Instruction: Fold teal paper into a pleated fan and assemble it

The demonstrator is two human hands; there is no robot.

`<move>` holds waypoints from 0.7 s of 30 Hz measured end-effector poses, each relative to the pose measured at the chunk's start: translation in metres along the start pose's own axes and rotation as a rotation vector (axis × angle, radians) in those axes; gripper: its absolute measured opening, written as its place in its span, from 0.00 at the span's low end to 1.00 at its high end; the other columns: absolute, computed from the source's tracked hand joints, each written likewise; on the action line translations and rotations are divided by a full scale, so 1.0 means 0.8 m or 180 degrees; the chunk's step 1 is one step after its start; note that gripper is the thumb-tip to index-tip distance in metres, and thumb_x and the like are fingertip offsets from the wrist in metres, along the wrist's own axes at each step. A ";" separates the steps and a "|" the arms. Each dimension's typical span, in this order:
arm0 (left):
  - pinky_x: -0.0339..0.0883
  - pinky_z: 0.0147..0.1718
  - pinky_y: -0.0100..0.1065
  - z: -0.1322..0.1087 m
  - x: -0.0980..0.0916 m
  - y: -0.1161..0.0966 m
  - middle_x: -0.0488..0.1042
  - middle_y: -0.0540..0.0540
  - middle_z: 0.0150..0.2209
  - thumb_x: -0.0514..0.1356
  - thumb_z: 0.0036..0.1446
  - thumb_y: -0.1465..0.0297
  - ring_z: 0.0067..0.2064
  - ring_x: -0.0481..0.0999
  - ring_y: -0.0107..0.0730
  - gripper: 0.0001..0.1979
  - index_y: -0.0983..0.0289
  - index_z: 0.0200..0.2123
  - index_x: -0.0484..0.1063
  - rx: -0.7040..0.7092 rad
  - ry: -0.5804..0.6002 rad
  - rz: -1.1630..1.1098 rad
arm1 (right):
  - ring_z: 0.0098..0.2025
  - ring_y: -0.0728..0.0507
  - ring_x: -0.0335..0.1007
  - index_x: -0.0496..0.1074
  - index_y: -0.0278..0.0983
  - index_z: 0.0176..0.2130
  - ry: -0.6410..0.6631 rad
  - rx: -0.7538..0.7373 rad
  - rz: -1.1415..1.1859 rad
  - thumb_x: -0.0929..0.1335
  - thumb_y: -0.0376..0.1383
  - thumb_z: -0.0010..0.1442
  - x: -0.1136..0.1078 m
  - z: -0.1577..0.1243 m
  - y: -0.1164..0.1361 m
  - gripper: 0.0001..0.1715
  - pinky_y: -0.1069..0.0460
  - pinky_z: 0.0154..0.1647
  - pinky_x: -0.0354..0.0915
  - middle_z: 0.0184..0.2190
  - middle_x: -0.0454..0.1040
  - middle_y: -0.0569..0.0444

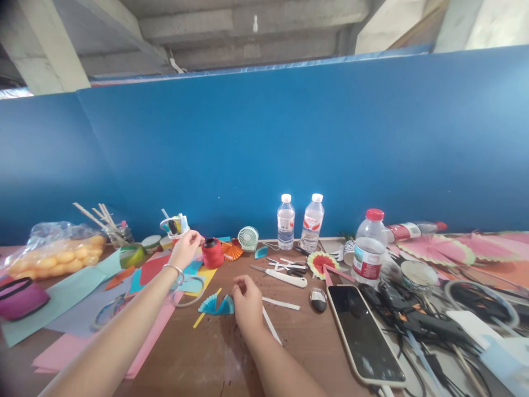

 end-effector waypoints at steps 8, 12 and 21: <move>0.62 0.33 0.33 0.043 -0.033 -0.001 0.72 0.52 0.23 0.56 0.42 0.67 0.30 0.72 0.33 0.05 0.64 0.24 0.65 -0.0469 -0.0481 -0.1273 | 0.25 0.48 0.63 0.67 0.35 0.30 0.0002 0.0020 0.0140 0.60 0.33 0.46 0.000 -0.002 0.002 0.10 0.56 0.26 0.58 0.24 0.69 0.56; 0.62 0.26 0.28 0.064 -0.038 -0.013 0.72 0.52 0.25 0.55 0.42 0.67 0.29 0.72 0.29 0.09 0.64 0.30 0.64 -0.0602 -0.0562 -0.1670 | 0.25 0.48 0.64 0.67 0.36 0.29 0.0030 0.0069 0.0109 0.60 0.33 0.46 0.001 -0.001 0.001 0.09 0.56 0.27 0.58 0.23 0.69 0.56; 0.62 0.25 0.26 0.075 -0.064 -0.096 0.72 0.52 0.27 0.59 0.40 0.69 0.29 0.72 0.27 0.10 0.65 0.29 0.66 -0.0197 -0.0489 -0.2485 | 0.27 0.47 0.66 0.67 0.37 0.30 0.0052 0.0050 -0.0004 0.60 0.33 0.47 0.002 -0.001 0.000 0.09 0.55 0.29 0.59 0.24 0.70 0.56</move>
Point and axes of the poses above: each hand's wrist, its own z-axis towards the middle knuckle, its own x-axis out of the palm, y = z × x, the point moved 10 cm from there along z, towards the middle knuckle
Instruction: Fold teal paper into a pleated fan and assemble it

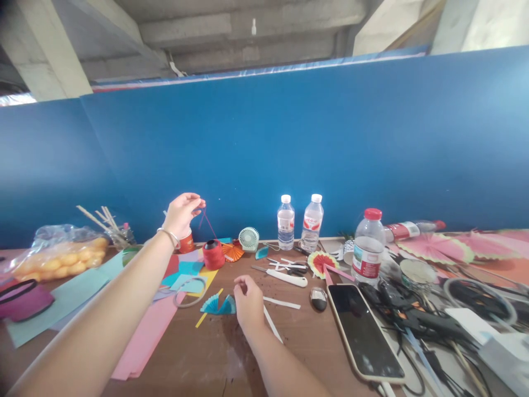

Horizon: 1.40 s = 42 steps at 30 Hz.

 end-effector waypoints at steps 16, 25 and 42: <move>0.69 0.29 0.35 -0.081 0.080 -0.125 0.74 0.56 0.26 0.62 0.41 0.69 0.28 0.74 0.32 0.09 0.67 0.27 0.68 0.0315 0.0955 0.0156 | 0.29 0.45 0.65 0.68 0.36 0.29 -0.0124 -0.0143 -0.0067 0.61 0.36 0.46 -0.010 -0.001 0.000 0.10 0.53 0.31 0.59 0.25 0.71 0.54; 0.69 0.34 0.37 -0.048 0.156 -0.053 0.72 0.57 0.28 0.61 0.42 0.77 0.30 0.75 0.31 0.07 0.67 0.27 0.65 -0.0504 0.0900 -0.0951 | 0.28 0.46 0.65 0.68 0.36 0.30 -0.0161 -0.0210 -0.0064 0.61 0.35 0.46 -0.014 -0.005 0.001 0.10 0.53 0.30 0.59 0.25 0.70 0.55; 0.69 0.37 0.34 0.018 0.014 -0.073 0.71 0.52 0.27 0.58 0.43 0.77 0.30 0.74 0.26 0.07 0.66 0.28 0.63 0.0216 -0.0498 -0.1168 | 0.28 0.46 0.65 0.68 0.37 0.30 -0.0085 -0.0211 -0.0064 0.60 0.35 0.47 -0.010 -0.004 0.004 0.10 0.54 0.30 0.59 0.25 0.70 0.55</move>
Point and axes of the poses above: each hand's wrist, its own z-axis towards the middle knuckle, its own x-axis out of the palm, y = z × x, the point moved 10 cm from there along z, towards the middle knuckle
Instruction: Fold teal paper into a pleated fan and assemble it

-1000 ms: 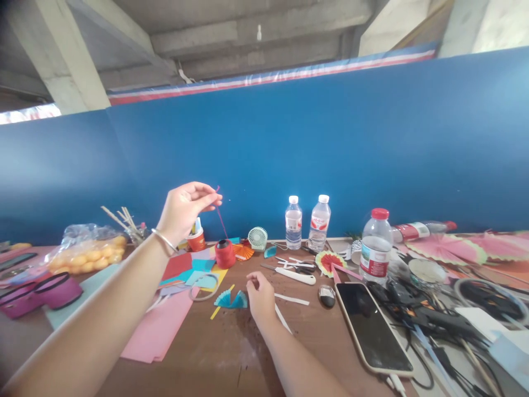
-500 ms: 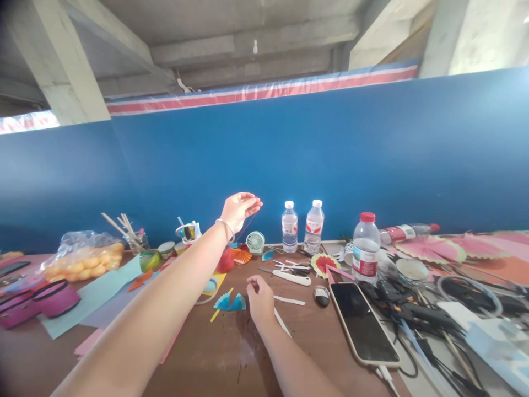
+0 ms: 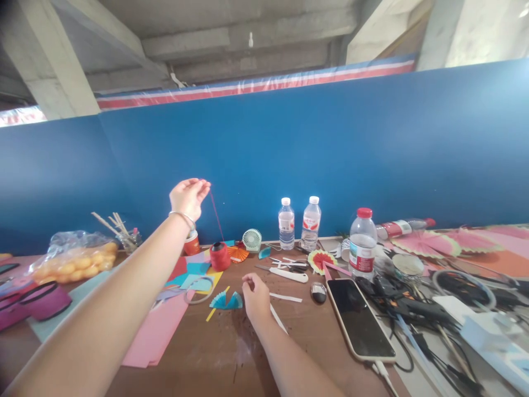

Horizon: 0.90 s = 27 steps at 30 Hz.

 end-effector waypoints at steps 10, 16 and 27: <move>0.69 0.37 0.35 -0.038 -0.061 -0.076 0.72 0.51 0.28 0.60 0.41 0.73 0.33 0.74 0.30 0.08 0.64 0.28 0.65 0.0224 0.0221 0.0449 | 0.27 0.47 0.64 0.68 0.36 0.30 -0.0009 0.0049 0.0015 0.60 0.35 0.46 0.003 0.001 -0.007 0.10 0.54 0.29 0.59 0.24 0.69 0.56; 0.69 0.36 0.36 -0.062 -0.046 -0.097 0.72 0.51 0.27 0.60 0.41 0.72 0.32 0.74 0.30 0.07 0.65 0.27 0.66 0.0412 0.0358 0.0591 | 0.27 0.47 0.64 0.68 0.36 0.30 -0.0013 -0.0018 0.0013 0.61 0.35 0.46 0.000 0.000 -0.001 0.10 0.54 0.29 0.59 0.25 0.70 0.55; 0.66 0.23 0.24 -0.051 -0.086 -0.085 0.73 0.54 0.27 0.62 0.37 0.71 0.28 0.73 0.26 0.10 0.67 0.27 0.68 0.0314 -0.0053 0.1320 | 0.27 0.46 0.64 0.68 0.36 0.30 -0.0009 -0.0002 -0.0010 0.60 0.35 0.47 0.000 0.001 -0.006 0.10 0.54 0.30 0.59 0.24 0.69 0.55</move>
Point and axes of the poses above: each hand's wrist, its own z-axis towards the middle knuckle, its own x-axis out of the palm, y = z × x, the point moved 10 cm from there along z, towards the middle knuckle
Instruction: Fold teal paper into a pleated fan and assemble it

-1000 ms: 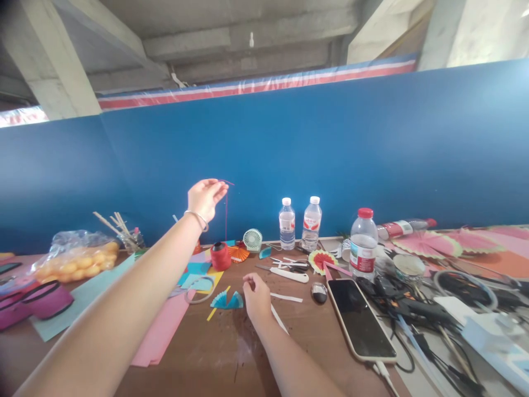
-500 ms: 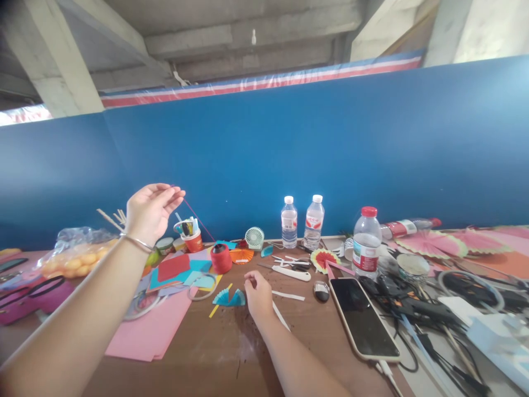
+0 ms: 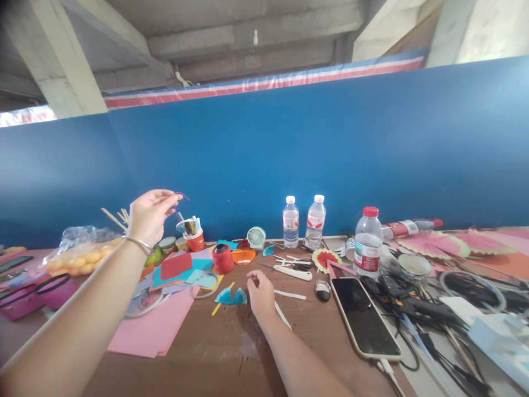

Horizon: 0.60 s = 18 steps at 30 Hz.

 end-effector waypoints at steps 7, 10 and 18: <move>0.69 0.31 0.33 -0.012 0.048 0.014 0.73 0.54 0.28 0.61 0.40 0.72 0.31 0.74 0.30 0.09 0.67 0.28 0.67 -0.0291 0.0614 -0.0618 | 0.27 0.47 0.64 0.68 0.36 0.30 0.0012 -0.0011 -0.0018 0.61 0.35 0.47 0.000 0.000 -0.001 0.10 0.53 0.30 0.59 0.25 0.69 0.55; 0.69 0.34 0.37 -0.012 0.086 0.008 0.72 0.54 0.28 0.61 0.41 0.73 0.31 0.74 0.30 0.08 0.66 0.29 0.66 -0.0266 0.0796 -0.0967 | 0.27 0.47 0.64 0.68 0.36 0.31 0.0027 -0.0021 -0.0019 0.61 0.35 0.47 0.000 0.001 -0.001 0.10 0.53 0.31 0.59 0.25 0.69 0.55; 0.67 0.38 0.37 -0.024 0.163 -0.042 0.72 0.53 0.29 0.60 0.44 0.75 0.32 0.73 0.28 0.06 0.66 0.28 0.65 -0.0092 0.1159 -0.1639 | 0.27 0.47 0.64 0.67 0.35 0.31 0.0101 0.0016 0.0019 0.60 0.34 0.47 0.002 0.002 -0.003 0.10 0.54 0.31 0.59 0.25 0.69 0.55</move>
Point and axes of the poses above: each hand's wrist, its own z-axis towards the middle knuckle, its own x-axis out of the palm, y = z × x, the point moved 10 cm from there along z, towards the middle knuckle
